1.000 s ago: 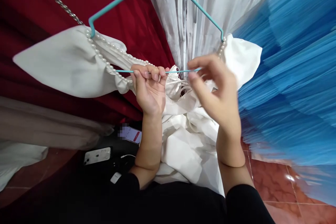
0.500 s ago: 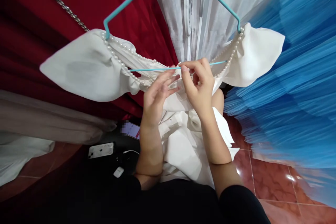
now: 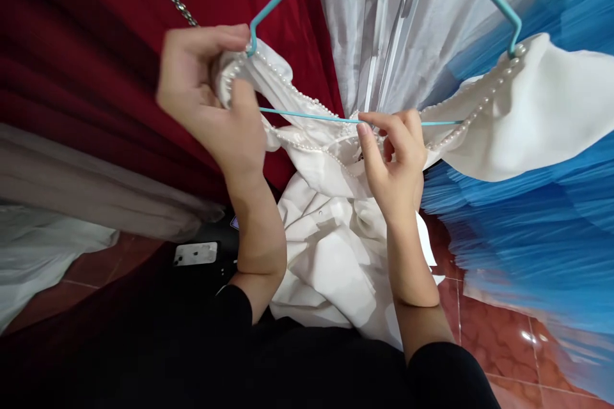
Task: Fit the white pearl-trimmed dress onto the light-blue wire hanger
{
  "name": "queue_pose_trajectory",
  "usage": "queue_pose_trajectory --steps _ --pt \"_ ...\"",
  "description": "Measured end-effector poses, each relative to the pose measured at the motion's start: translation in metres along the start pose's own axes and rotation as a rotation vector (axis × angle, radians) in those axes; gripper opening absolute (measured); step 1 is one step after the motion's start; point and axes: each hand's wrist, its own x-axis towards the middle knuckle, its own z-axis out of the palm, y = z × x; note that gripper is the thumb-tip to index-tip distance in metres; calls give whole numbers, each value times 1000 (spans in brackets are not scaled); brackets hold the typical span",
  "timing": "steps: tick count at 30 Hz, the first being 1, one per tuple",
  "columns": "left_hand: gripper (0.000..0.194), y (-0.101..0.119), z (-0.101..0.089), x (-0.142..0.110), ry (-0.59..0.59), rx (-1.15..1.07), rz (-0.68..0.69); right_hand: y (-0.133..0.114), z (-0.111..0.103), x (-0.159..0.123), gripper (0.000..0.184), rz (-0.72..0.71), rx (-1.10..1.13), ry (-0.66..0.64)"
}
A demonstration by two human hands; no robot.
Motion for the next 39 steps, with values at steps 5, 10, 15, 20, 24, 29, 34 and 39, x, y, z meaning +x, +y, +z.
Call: queue_pose_trajectory --steps 5,10,15,20,24,29,34,39 --pt "42 9 -14 26 211 -68 -104 6 2 2 12 -40 35 58" --pt "34 -21 -44 16 404 -30 -192 6 0 5 11 -34 52 19" --pt "18 -52 -55 -32 156 -141 -409 4 -1 4 10 0 62 3" --pt "41 -20 -19 -57 -336 -440 -412 1 3 1 14 18 70 -1" --pt "20 11 21 -66 -205 -674 -336 -3 6 -3 14 29 52 12" --pt "3 15 41 -72 -11 -629 -366 10 -10 1 22 -71 -169 307" --pt "13 9 43 -65 74 -605 -349 42 -42 35 54 -281 -252 344" --pt "11 3 44 -65 80 -543 -339 66 -63 76 33 -270 -112 312"
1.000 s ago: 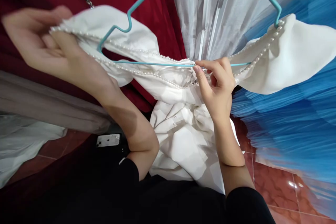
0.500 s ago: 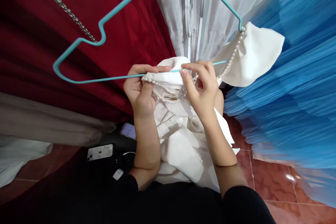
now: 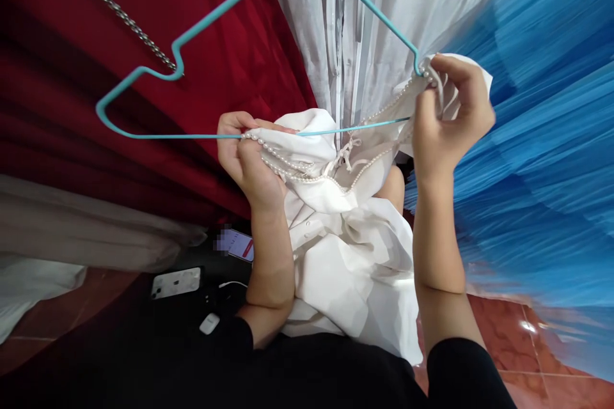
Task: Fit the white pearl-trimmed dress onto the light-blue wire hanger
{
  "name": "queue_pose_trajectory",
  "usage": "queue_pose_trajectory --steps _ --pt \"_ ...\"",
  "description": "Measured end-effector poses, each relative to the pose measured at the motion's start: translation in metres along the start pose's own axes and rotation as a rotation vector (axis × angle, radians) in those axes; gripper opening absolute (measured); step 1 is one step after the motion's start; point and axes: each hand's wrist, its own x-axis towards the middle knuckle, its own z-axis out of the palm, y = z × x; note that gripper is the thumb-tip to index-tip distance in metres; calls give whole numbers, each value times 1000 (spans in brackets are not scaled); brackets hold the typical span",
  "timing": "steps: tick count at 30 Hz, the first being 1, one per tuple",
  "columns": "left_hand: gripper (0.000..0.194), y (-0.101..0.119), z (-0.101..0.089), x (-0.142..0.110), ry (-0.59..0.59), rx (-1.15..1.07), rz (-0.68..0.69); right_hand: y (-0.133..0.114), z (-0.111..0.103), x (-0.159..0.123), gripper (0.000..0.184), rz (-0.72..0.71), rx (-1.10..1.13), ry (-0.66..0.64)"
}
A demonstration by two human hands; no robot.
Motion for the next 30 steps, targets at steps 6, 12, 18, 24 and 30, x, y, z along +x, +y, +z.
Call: queue_pose_trajectory --steps 6,12,18,24,30 --pt "7 -13 -6 -1 -89 -55 64 12 -4 24 24 83 72 176" --pt "6 -7 -10 2 -90 44 52 23 1 31 31 174 35 189" --pt "5 -1 -10 3 -94 31 -17 52 -28 4 26 225 -44 262" --pt "6 -7 2 -5 -66 -40 -96 -6 -32 -71 23 74 -122 261" --pt "4 -7 7 -6 -43 -65 -125 -69 8 -79 21 -33 163 -276"
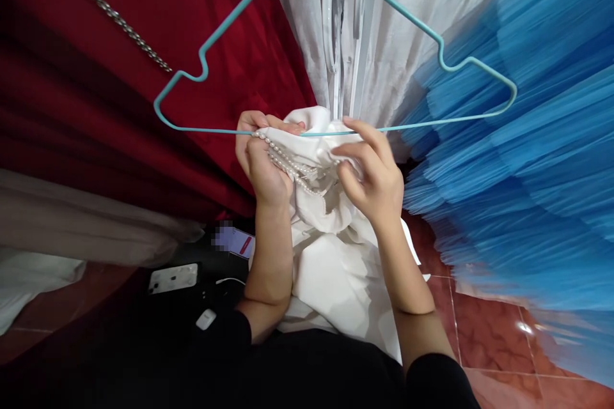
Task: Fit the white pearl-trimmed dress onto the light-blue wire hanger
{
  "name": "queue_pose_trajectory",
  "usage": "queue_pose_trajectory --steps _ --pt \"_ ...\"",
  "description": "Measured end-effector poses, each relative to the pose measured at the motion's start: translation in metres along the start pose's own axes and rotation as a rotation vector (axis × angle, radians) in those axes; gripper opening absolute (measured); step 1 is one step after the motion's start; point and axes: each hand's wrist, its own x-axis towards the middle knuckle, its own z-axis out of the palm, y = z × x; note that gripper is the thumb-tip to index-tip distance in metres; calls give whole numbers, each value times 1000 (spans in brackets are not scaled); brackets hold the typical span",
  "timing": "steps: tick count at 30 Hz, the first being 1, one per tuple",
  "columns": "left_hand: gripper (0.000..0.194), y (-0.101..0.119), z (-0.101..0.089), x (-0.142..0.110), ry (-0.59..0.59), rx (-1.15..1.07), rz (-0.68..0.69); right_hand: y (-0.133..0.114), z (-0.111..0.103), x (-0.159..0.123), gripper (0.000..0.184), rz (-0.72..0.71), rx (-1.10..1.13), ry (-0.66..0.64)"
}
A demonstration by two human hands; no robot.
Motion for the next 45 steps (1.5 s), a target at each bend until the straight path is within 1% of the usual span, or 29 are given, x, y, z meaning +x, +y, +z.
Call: queue_pose_trajectory --steps 1,2,5,7,9,11,13,15,16,18,20,21,22,24,25,26,28,30,31,32,34,35,37,40,43,45 --pt "4 0 -2 0 -4 13 -5 -1 5 4 22 39 57 -44" --pt "6 0 -5 -1 -17 25 -10 -1 9 8 22 71 109 -57" --pt "17 -1 -15 -6 -116 20 -37 5 14 10 22 117 209 17" --pt "19 -2 -22 -11 -180 -11 -74 7 14 9 21 120 232 55" --pt "17 -3 -30 -14 -192 -12 -97 7 14 8 20 113 249 54" --pt "18 -5 -41 -14 -128 68 -49 8 15 10 19 107 269 44" --pt "19 -4 -59 -10 13 222 43 9 18 13 17 115 289 39" --pt "16 0 -81 -3 160 378 108 11 20 14 14 121 300 28" --pt "16 4 -93 2 214 433 122 12 22 14 12 116 299 25" --pt "19 16 -112 13 278 493 147 13 23 13 11 104 280 30" --pt "21 33 -122 26 327 488 203 13 21 12 11 103 245 34" --pt "23 43 -123 34 352 474 240 13 20 11 11 108 225 30" --pt "25 53 -122 42 373 458 284 12 18 11 11 114 208 23" --pt "29 76 -111 57 388 442 368 11 15 12 13 122 180 3" --pt "29 88 -103 62 365 461 397 11 13 13 13 122 171 -8" --pt "29 101 -93 65 341 484 394 10 11 13 14 121 162 -17" --pt "26 124 -71 64 288 562 344 10 10 14 15 118 149 -27" --pt "22 142 -49 57 250 668 314 9 10 14 16 121 149 -10" --pt "20 147 -39 53 187 738 237 9 11 13 16 120 156 8" --pt "19 150 -31 50 127 792 196 8 12 13 16 120 165 28" --pt "21 146 -20 49 43 833 216 8 13 11 18 118 175 56" --pt "23 141 -17 51 8 828 250 8 14 11 18 117 170 61" --pt "26 126 -15 57 -50 796 292 7 14 10 19 118 142 53" --pt "25 107 -11 61 -109 733 280 5 13 11 19 124 112 39" --pt "21 98 -6 49 -146 595 313 5 13 12 22 128 124 49" --pt "14 92 -6 34 -126 503 296 6 16 12 23 130 132 63"
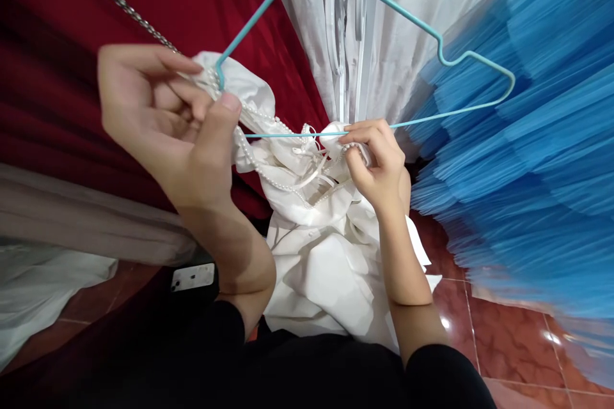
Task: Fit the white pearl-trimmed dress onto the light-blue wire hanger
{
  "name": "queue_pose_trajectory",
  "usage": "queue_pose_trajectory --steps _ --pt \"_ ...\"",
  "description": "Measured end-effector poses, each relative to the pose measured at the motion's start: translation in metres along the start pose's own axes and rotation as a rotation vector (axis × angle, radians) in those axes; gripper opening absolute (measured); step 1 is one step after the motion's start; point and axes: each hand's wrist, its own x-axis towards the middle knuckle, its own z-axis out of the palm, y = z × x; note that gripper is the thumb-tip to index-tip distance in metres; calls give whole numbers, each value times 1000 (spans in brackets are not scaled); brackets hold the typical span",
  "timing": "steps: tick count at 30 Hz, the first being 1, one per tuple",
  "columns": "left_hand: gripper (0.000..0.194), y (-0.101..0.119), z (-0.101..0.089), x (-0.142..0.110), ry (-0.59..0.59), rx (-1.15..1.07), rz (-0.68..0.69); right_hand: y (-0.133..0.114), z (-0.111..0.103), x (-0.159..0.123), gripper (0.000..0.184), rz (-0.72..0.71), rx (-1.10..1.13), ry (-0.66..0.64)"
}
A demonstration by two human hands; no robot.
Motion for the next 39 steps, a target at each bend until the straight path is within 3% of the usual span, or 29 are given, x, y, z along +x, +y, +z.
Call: queue_pose_trajectory --steps 2,6,8,10,14,18,22,26,29,32,39 --pt "9 -6 0 -17 -33 -42 -138 2 3 -2 23 0 -8 15" --pt "35 -42 -1 -40 -332 -5 -549 7 8 -5 23 -6 -26 21" --pt "41 -61 4 -43 -286 -49 -619 9 9 -6 23 -13 -21 11" --pt "44 -74 15 -41 -185 -224 -623 10 9 -5 23 -16 -15 -3" --pt "35 -82 44 -41 -93 -619 -585 11 10 -4 25 -8 -17 -10" --pt "36 -81 55 -46 21 -647 -511 10 2 -8 26 -33 -119 -25" --pt "36 -70 39 -41 42 -679 -468 25 -29 -3 23 -32 -329 281" --pt "33 -55 26 -35 43 -755 -450 55 -74 24 28 -22 -368 594" --pt "36 -50 28 -37 69 -696 -473 69 -104 47 32 63 -404 543" --pt "41 -51 32 -40 107 -628 -490 70 -119 65 31 136 -361 429" --pt "47 -61 28 -36 40 -489 -427 42 -105 93 23 84 -479 285"
